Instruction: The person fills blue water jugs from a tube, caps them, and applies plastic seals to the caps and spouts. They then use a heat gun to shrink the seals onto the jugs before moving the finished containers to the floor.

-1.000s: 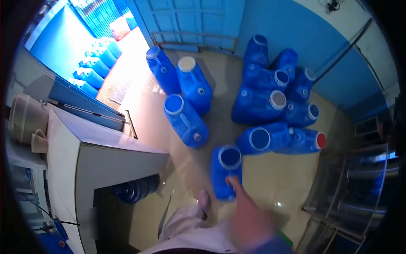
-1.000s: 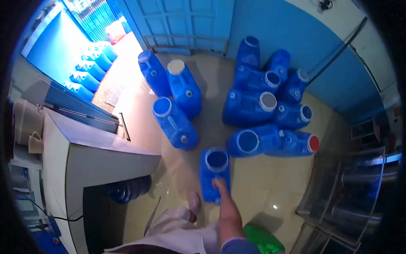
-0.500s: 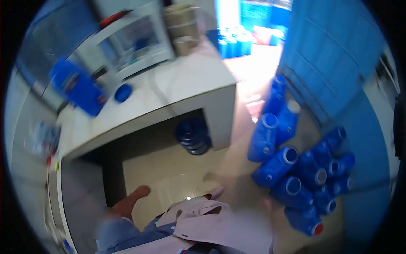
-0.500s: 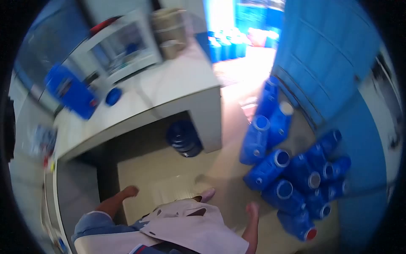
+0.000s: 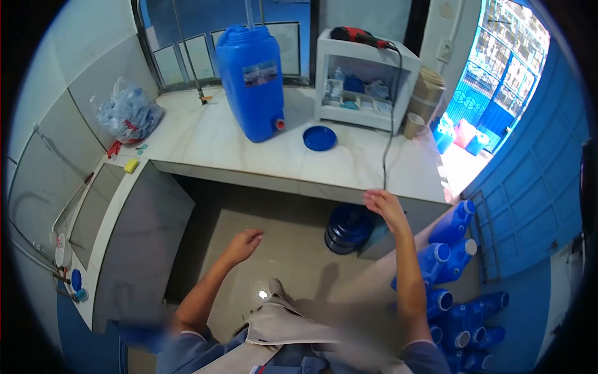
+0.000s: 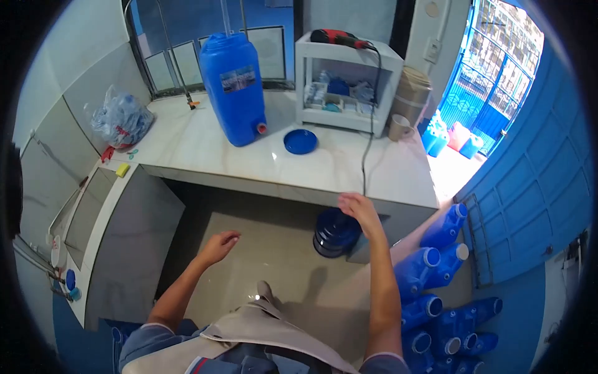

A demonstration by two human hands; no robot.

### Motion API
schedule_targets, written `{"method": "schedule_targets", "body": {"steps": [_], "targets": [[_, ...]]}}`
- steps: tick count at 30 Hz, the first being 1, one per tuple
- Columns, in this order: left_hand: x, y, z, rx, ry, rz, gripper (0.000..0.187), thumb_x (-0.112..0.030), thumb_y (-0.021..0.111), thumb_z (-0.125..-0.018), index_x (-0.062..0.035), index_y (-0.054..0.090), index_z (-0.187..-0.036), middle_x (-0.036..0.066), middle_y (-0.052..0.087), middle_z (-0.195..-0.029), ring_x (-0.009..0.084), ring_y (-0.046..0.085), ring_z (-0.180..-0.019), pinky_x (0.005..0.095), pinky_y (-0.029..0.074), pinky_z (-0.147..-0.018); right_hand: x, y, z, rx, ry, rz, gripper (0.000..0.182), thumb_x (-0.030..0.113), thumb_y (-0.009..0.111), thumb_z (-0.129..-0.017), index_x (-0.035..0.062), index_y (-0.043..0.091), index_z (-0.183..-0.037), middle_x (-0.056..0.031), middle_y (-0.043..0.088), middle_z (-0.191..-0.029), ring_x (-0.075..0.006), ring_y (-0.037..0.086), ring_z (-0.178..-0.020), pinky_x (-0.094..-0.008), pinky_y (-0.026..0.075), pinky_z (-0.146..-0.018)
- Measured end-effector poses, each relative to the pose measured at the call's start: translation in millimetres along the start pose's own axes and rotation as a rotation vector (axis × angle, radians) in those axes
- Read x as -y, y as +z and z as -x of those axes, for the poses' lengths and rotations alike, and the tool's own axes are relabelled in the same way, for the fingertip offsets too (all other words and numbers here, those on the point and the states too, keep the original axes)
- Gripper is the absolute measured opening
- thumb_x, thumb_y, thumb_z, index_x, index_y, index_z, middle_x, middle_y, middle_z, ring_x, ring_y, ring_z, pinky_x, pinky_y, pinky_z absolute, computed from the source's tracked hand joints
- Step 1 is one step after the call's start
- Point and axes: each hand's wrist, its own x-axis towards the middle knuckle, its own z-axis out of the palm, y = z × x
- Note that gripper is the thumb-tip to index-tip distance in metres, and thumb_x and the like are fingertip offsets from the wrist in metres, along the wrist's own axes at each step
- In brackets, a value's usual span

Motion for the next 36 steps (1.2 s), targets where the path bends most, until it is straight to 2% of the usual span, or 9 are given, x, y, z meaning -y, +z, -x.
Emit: {"method": "schedule_targets", "body": {"steps": [6, 8, 14, 19, 23, 25, 30, 33, 36], "targets": [[81.3, -95.9, -45.7, -0.268, -0.070, 0.149, 0.024, -0.014, 0.056, -0.084, -0.0029, 0.061, -0.105, 0.015, 0.062, -0.100, 0.0300, 0.061, -0.089, 0.0347, 0.049, -0.078, 62.4, 126.2, -201.8, 0.121, -0.129, -0.004, 0.020, 0.010, 0.049, -0.088, -0.0027, 0.060, -0.099, -0.0061, 0.061, -0.091, -0.0114, 0.058, -0.080, -0.0246, 0.048, -0.076], [51.5, -114.1, -95.3, -0.238, 0.215, -0.067, 0.024, -0.012, 0.059, -0.081, -0.0039, 0.061, -0.104, 0.015, 0.060, -0.105, 0.0298, 0.058, -0.098, 0.0364, 0.046, -0.084, 82.2, 154.1, -263.8, 0.082, -0.116, -0.045, 0.019, 0.010, 0.049, -0.088, -0.0026, 0.060, -0.097, -0.0055, 0.061, -0.091, -0.0109, 0.057, -0.079, -0.0249, 0.048, -0.074], [-0.1, -69.9, -274.6, -0.057, 0.655, -0.263, 0.046, -0.015, 0.060, -0.079, -0.0074, 0.050, -0.122, 0.014, 0.047, -0.127, 0.0339, 0.038, -0.123, 0.0426, 0.033, -0.101, 82.0, 194.3, -424.5, -0.012, -0.161, -0.217, 0.025, 0.011, 0.050, -0.086, -0.0028, 0.057, -0.106, -0.0079, 0.060, -0.096, -0.0162, 0.057, -0.086, -0.0284, 0.048, -0.078], [-5.4, -11.2, -354.4, 0.110, 0.563, -0.529, 0.055, -0.026, 0.062, -0.079, -0.0099, 0.044, -0.128, 0.012, 0.042, -0.132, 0.0310, 0.034, -0.128, 0.0527, 0.028, -0.101, 58.4, 192.0, -522.8, -0.059, -0.059, -0.102, 0.028, 0.014, 0.050, -0.086, 0.0008, 0.058, -0.109, -0.0055, 0.058, -0.092, -0.0160, 0.055, -0.084, -0.0291, 0.047, -0.077], [-9.5, -15.7, -382.6, 0.081, 0.533, -0.583, 0.021, -0.017, 0.058, -0.080, -0.0096, 0.056, -0.100, 0.007, 0.056, -0.097, 0.0236, 0.053, -0.102, 0.0529, 0.030, -0.100, 41.8, 193.4, -600.0, 0.002, -0.204, 0.148, 0.036, 0.017, 0.052, -0.086, 0.0005, 0.054, -0.118, -0.0100, 0.060, -0.105, -0.0197, 0.057, -0.094, -0.0302, 0.045, -0.083], [-6.2, -21.5, -384.4, -0.024, 0.715, -0.351, 0.008, -0.010, 0.055, -0.079, -0.0084, 0.054, -0.087, 0.006, 0.055, -0.084, 0.0232, 0.056, -0.087, 0.0457, 0.036, -0.097, 12.0, 203.2, -641.5, 0.125, -0.322, 0.166, 0.042, 0.020, 0.055, -0.085, -0.0014, 0.052, -0.121, -0.0166, 0.058, -0.116, -0.0238, 0.057, -0.102, -0.0306, 0.044, -0.086], [1.4, -55.8, -364.4, 0.002, 0.493, -0.357, 0.012, -0.009, 0.055, -0.078, -0.0067, 0.056, -0.090, 0.008, 0.057, -0.087, 0.0249, 0.057, -0.088, 0.0363, 0.042, -0.093, 60.3, 228.9, -608.9, 0.297, -0.226, 0.049, 0.042, 0.023, 0.056, -0.085, -0.0030, 0.053, -0.119, -0.0161, 0.060, -0.112, -0.0211, 0.058, -0.100, -0.0301, 0.045, -0.084], [18.4, -67.8, -350.6, -0.070, 0.687, -0.382, 0.010, -0.008, 0.056, -0.079, -0.0066, 0.058, -0.089, 0.010, 0.059, -0.090, 0.0249, 0.058, -0.089, 0.0392, 0.042, -0.095, 71.2, 236.3, -596.2, 0.324, -0.236, 0.012, 0.042, 0.024, 0.056, -0.086, -0.0026, 0.053, -0.118, -0.0159, 0.059, -0.113, -0.0211, 0.057, -0.102, -0.0305, 0.044, -0.085], [40.4, -120.1, -317.7, -0.304, 0.540, -0.144, 0.008, -0.005, 0.059, -0.073, -0.0058, 0.057, -0.080, 0.010, 0.060, -0.082, 0.0285, 0.059, -0.077, 0.0387, 0.049, -0.072, 50.0, 226.1, -622.2, 0.163, -0.438, 0.153, 0.043, 0.024, 0.054, -0.087, -0.0014, 0.050, -0.121, -0.0164, 0.055, -0.119, -0.0223, 0.053, -0.108, -0.0314, 0.041, -0.089]]}}
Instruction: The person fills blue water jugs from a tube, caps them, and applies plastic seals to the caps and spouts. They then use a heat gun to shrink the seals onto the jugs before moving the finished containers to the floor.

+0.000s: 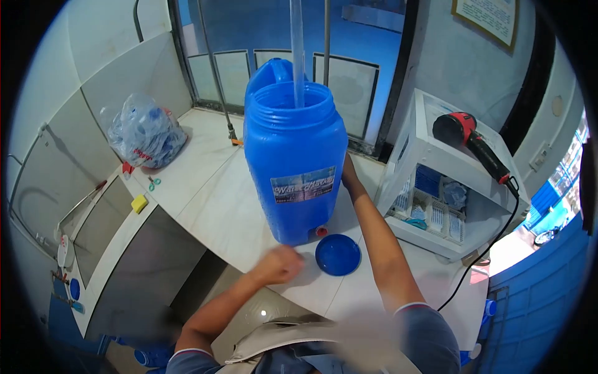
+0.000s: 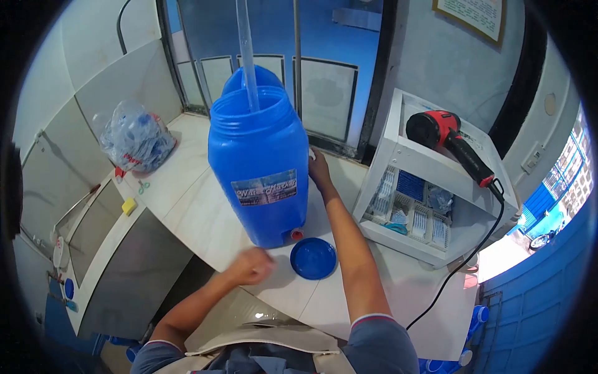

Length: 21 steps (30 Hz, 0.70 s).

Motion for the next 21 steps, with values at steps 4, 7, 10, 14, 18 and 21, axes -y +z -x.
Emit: {"method": "schedule_targets", "body": {"steps": [4, 7, 10, 14, 18, 21], "targets": [[80.2, -117.5, -18.1, -0.802, -0.514, 0.102, 0.022, -0.021, 0.043, -0.089, -0.0037, 0.049, -0.078, 0.004, 0.051, -0.076, 0.0162, 0.051, -0.080, 0.0279, 0.039, -0.078, 83.2, -0.8, 62.6, -0.236, 0.099, -0.252, 0.043, 0.026, 0.043, -0.092, 0.0008, 0.044, -0.127, -0.0158, 0.046, -0.128, -0.0259, 0.042, -0.120, -0.0333, 0.032, -0.099], [179.2, -165.4, -80.1, -0.802, -0.494, 0.374, 0.037, -0.036, 0.040, -0.092, -0.0023, 0.054, -0.101, 0.008, 0.058, -0.099, 0.0167, 0.053, -0.094, 0.0237, 0.038, -0.080, 130.9, 25.2, 155.5, -0.319, -0.038, -0.403, 0.049, 0.034, 0.035, -0.095, 0.0015, 0.040, -0.130, -0.0113, 0.045, -0.130, -0.0218, 0.042, -0.119, -0.0335, 0.027, -0.103], [290.0, -165.4, -146.5, -0.419, -0.490, 1.118, 0.049, -0.043, 0.035, -0.093, -0.0039, 0.050, -0.119, 0.009, 0.056, -0.115, 0.0188, 0.052, -0.106, 0.0276, 0.039, -0.089, 146.6, 68.9, 181.0, -0.395, -0.076, -0.418, 0.053, 0.037, 0.029, -0.097, 0.0006, 0.031, -0.135, -0.0115, 0.038, -0.135, -0.0219, 0.034, -0.125, -0.0328, 0.021, -0.106], [288.9, -116.9, -188.1, -0.339, -0.495, 1.145, 0.052, -0.044, 0.034, -0.093, -0.0047, 0.044, -0.127, 0.011, 0.053, -0.121, 0.0223, 0.051, -0.110, 0.0363, 0.041, -0.095, 146.6, 79.8, 163.3, -0.520, -0.099, -0.464, 0.056, 0.040, 0.026, -0.098, 0.0010, 0.024, -0.138, -0.0112, 0.030, -0.141, -0.0214, 0.026, -0.130, -0.0324, 0.017, -0.108], [300.3, -111.6, -160.3, -0.475, -0.536, 1.108, 0.049, -0.042, 0.034, -0.093, -0.0043, 0.047, -0.121, 0.010, 0.055, -0.111, 0.0206, 0.053, -0.104, 0.0339, 0.043, -0.090, 139.8, 84.4, 163.7, -0.538, -0.034, -0.509, 0.060, 0.044, 0.024, -0.097, 0.0015, 0.023, -0.139, -0.0112, 0.028, -0.143, -0.0205, 0.027, -0.130, -0.0317, 0.017, -0.108], [285.7, -118.4, -142.0, -0.592, -0.614, 1.151, 0.047, -0.040, 0.032, -0.093, -0.0028, 0.047, -0.118, 0.009, 0.055, -0.109, 0.0206, 0.053, -0.100, 0.0333, 0.044, -0.087, 151.4, 69.7, 153.0, -0.490, 0.091, -0.505, 0.062, 0.049, 0.022, -0.096, 0.0034, 0.028, -0.137, -0.0123, 0.036, -0.136, -0.0216, 0.034, -0.125, -0.0326, 0.023, -0.106]]}}
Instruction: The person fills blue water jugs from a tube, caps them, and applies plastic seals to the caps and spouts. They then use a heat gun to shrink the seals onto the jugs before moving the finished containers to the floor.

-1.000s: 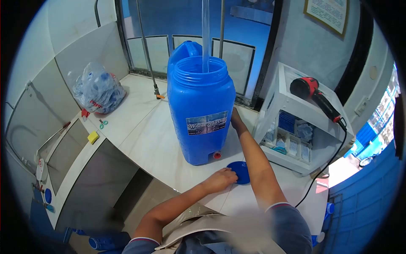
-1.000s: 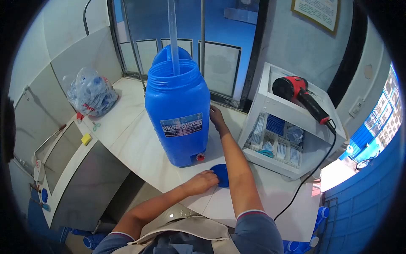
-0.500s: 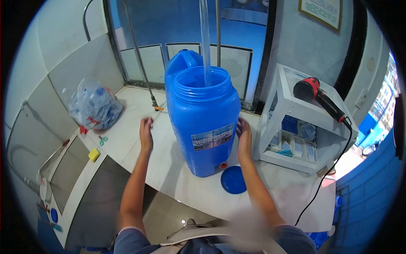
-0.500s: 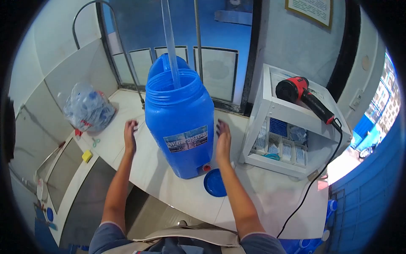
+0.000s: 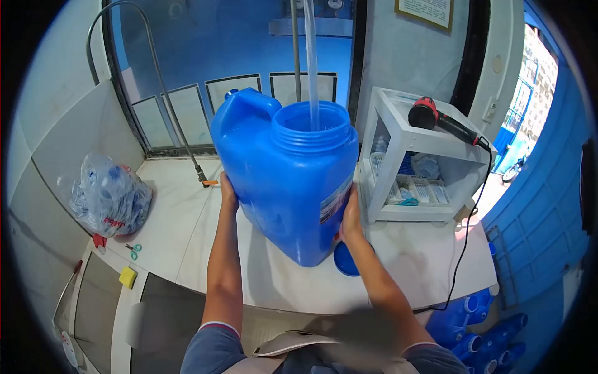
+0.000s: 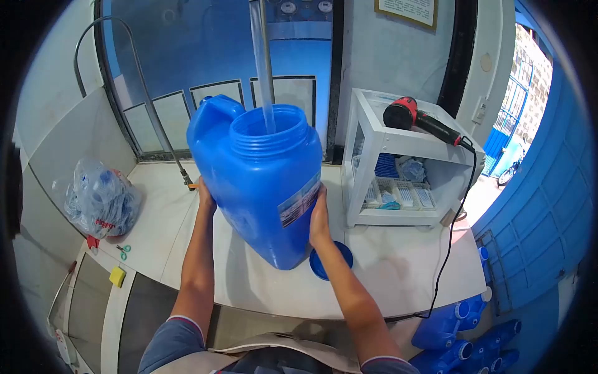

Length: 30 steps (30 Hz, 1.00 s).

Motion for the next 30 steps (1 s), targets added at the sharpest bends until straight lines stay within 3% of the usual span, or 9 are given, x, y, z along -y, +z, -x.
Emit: {"method": "schedule_targets", "body": {"steps": [2, 4, 6, 10, 12, 17, 21, 23, 30], "targets": [[-1.9, -4.1, 31.8, -0.288, 0.184, -0.127, 0.047, -0.038, 0.028, -0.093, -0.0023, 0.052, -0.110, 0.009, 0.057, -0.105, 0.0203, 0.055, -0.098, 0.0330, 0.044, -0.085, 22.2, 5.8, -4.0, 0.013, 0.095, -0.037, 0.058, 0.046, 0.024, -0.096, 0.0033, 0.032, -0.135, -0.0125, 0.039, -0.134, -0.0217, 0.038, -0.123, -0.0327, 0.028, -0.103], [-2.5, -12.7, 63.1, -0.356, 0.188, -0.107, 0.047, -0.038, 0.027, -0.093, -0.0022, 0.052, -0.110, 0.009, 0.057, -0.105, 0.0207, 0.055, -0.098, 0.0330, 0.044, -0.086, 30.4, 2.6, -18.1, 0.028, 0.192, -0.077, 0.055, 0.043, 0.026, -0.097, 0.0032, 0.035, -0.134, -0.0126, 0.042, -0.132, -0.0219, 0.041, -0.120, -0.0328, 0.032, -0.101], [-7.2, -19.5, 100.2, -0.433, 0.202, -0.093, 0.047, -0.037, 0.026, -0.093, -0.0021, 0.052, -0.110, 0.009, 0.057, -0.105, 0.0212, 0.055, -0.099, 0.0329, 0.043, -0.086, 14.4, -6.8, -45.6, 0.076, 0.204, -0.081, 0.045, 0.037, 0.032, -0.097, 0.0046, 0.045, -0.125, -0.0110, 0.054, -0.114, -0.0187, 0.053, -0.104, -0.0316, 0.044, -0.089], [-27.4, 8.8, 194.1, -0.485, 0.282, -0.002, 0.047, -0.037, 0.026, -0.095, -0.0023, 0.049, -0.115, 0.009, 0.054, -0.112, 0.0199, 0.052, -0.103, 0.0324, 0.041, -0.089, -4.5, -16.9, -76.8, 0.352, 0.165, 0.030, 0.054, 0.046, 0.033, -0.094, 0.0038, 0.046, -0.126, -0.0093, 0.054, -0.117, -0.0231, 0.052, -0.106, -0.0357, 0.043, -0.090], [-29.2, 28.6, 233.7, -0.542, 0.303, 0.077, 0.047, -0.038, 0.025, -0.095, -0.0029, 0.049, -0.116, 0.009, 0.053, -0.114, 0.0204, 0.051, -0.105, 0.0326, 0.040, -0.091, -11.8, -16.2, -88.7, 0.484, 0.119, 0.071, 0.043, 0.038, 0.042, -0.091, 0.0042, 0.051, -0.117, -0.0110, 0.059, -0.103, -0.0268, 0.058, -0.094, -0.0385, 0.047, -0.082], [-19.5, 80.7, 318.1, -0.647, 0.359, 0.093, 0.054, -0.044, 0.022, -0.096, -0.0061, 0.036, -0.131, 0.010, 0.042, -0.130, 0.0222, 0.040, -0.121, 0.0337, 0.030, -0.102, -33.6, -16.5, -113.8, 0.624, 0.038, 0.170, 0.040, 0.036, 0.044, -0.090, 0.0040, 0.052, -0.113, -0.0125, 0.059, -0.100, -0.0284, 0.058, -0.091, -0.0395, 0.047, -0.080], [-10.0, 137.1, 363.0, -0.735, 0.425, 0.029, 0.056, -0.047, 0.024, -0.095, -0.0066, 0.036, -0.132, 0.008, 0.041, -0.133, 0.0226, 0.040, -0.122, 0.0340, 0.031, -0.101, -63.8, -13.9, -136.8, 0.605, -0.110, 0.308, 0.038, 0.035, 0.045, -0.089, 0.0039, 0.054, -0.109, -0.0137, 0.060, -0.097, -0.0297, 0.059, -0.089, -0.0402, 0.048, -0.079], [-1.3, 152.5, 378.9, -0.742, 0.417, -0.041, 0.059, -0.049, 0.023, -0.096, -0.0086, 0.026, -0.139, 0.008, 0.032, -0.140, 0.0225, 0.032, -0.128, 0.0343, 0.027, -0.105, -88.6, -18.1, -148.0, 0.555, -0.197, 0.411, 0.036, 0.034, 0.046, -0.089, 0.0038, 0.054, -0.107, -0.0143, 0.060, -0.096, -0.0304, 0.059, -0.088, -0.0405, 0.048, -0.078], [17.1, 143.4, 393.5, -0.718, 0.414, -0.177, 0.063, -0.052, 0.023, -0.095, -0.0102, 0.016, -0.142, 0.008, 0.024, -0.144, 0.0229, 0.026, -0.132, 0.0356, 0.023, -0.107, -156.9, -20.7, -190.3, 0.406, -0.417, 0.736, 0.032, 0.031, 0.048, -0.087, 0.0035, 0.056, -0.101, -0.0164, 0.060, -0.092, -0.0326, 0.060, -0.084, -0.0418, 0.048, -0.075]]}}
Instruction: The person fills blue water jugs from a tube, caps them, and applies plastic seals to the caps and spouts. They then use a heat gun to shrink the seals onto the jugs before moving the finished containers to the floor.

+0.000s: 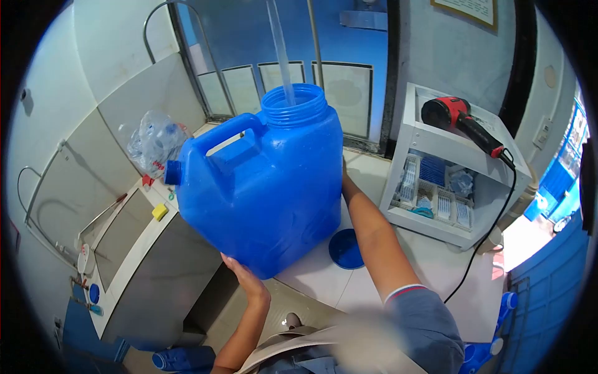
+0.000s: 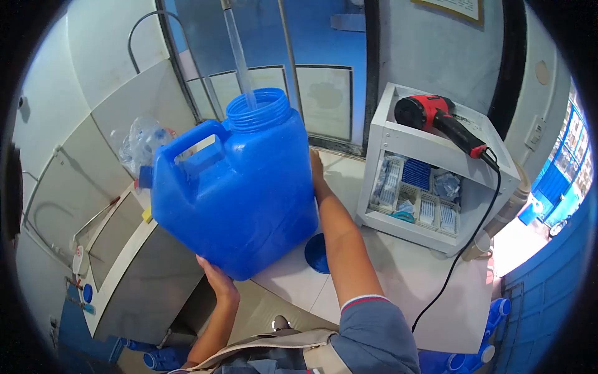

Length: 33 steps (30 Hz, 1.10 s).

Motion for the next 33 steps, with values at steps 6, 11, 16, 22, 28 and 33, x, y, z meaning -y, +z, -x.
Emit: {"method": "schedule_targets", "body": {"steps": [6, 11, 16, 22, 28, 33], "targets": [[-6.1, 3.9, 16.1, -0.006, 0.087, -0.117, 0.058, -0.039, 0.029, -0.097, -0.0067, 0.013, -0.143, 0.011, 0.017, -0.146, 0.0240, 0.021, -0.133, 0.0362, 0.018, -0.109, 47.9, -57.9, 21.0, 0.052, 0.156, 0.362, 0.023, 0.021, 0.048, -0.083, 0.0019, 0.058, -0.075, -0.0185, 0.060, -0.085, -0.0352, 0.060, -0.081, -0.0455, 0.047, -0.073], [-13.0, 44.6, 42.7, 0.633, 1.132, -0.428, 0.064, -0.012, 0.050, -0.083, -0.0012, 0.018, -0.138, 0.025, 0.027, -0.137, 0.0377, 0.027, -0.128, 0.0482, 0.022, -0.105, 18.8, -62.6, 45.4, 0.080, 0.060, 0.382, 0.030, 0.003, 0.042, -0.081, 0.0056, 0.065, -0.101, -0.0241, 0.058, -0.104, -0.0356, 0.052, -0.104, -0.0414, 0.043, -0.091], [-4.4, 107.7, 56.1, 1.017, 0.696, -0.427, 0.050, 0.002, 0.045, -0.082, 0.0015, 0.032, -0.130, 0.021, 0.042, -0.130, 0.0291, 0.040, -0.121, 0.0398, 0.028, -0.103, 91.9, -143.2, 85.6, 0.276, 0.245, 0.150, 0.046, 0.021, 0.053, -0.083, -0.0058, 0.049, -0.120, -0.0278, 0.057, -0.109, -0.0392, 0.058, -0.098, -0.0379, 0.044, -0.090], [27.2, 147.4, 79.3, 1.199, 0.214, -0.362, 0.033, -0.001, 0.046, -0.086, 0.0029, 0.045, -0.119, 0.017, 0.056, -0.110, 0.0264, 0.055, -0.105, 0.0339, 0.040, -0.092, 120.6, -338.3, 155.3, 0.211, 0.531, -0.276, 0.019, 0.012, 0.056, -0.083, 0.0003, 0.064, -0.095, -0.0106, 0.066, -0.084, -0.0181, 0.064, -0.071, -0.0276, 0.051, -0.063], [37.9, 176.2, 92.7, 1.349, 0.214, -0.366, 0.026, -0.002, 0.047, -0.086, 0.0006, 0.051, -0.112, 0.015, 0.057, -0.107, 0.0256, 0.057, -0.100, 0.0313, 0.042, -0.088, -25.8, -415.6, 127.6, -0.395, 0.299, 0.823, 0.023, 0.016, 0.057, -0.075, 0.0096, 0.068, -0.095, -0.0129, 0.065, -0.088, -0.0338, 0.060, -0.084, -0.0426, 0.043, -0.085], [41.5, 173.5, 81.6, 1.342, 0.164, -0.419, 0.023, -0.002, 0.046, -0.087, 0.0012, 0.053, -0.108, 0.015, 0.057, -0.104, 0.0251, 0.058, -0.096, 0.0309, 0.044, -0.086, -34.5, -432.6, 100.6, -0.048, 0.582, 1.132, 0.033, 0.026, 0.059, -0.075, 0.0177, 0.065, -0.107, -0.0159, 0.055, -0.119, -0.0339, 0.048, -0.115, -0.0446, 0.038, -0.096]]}}
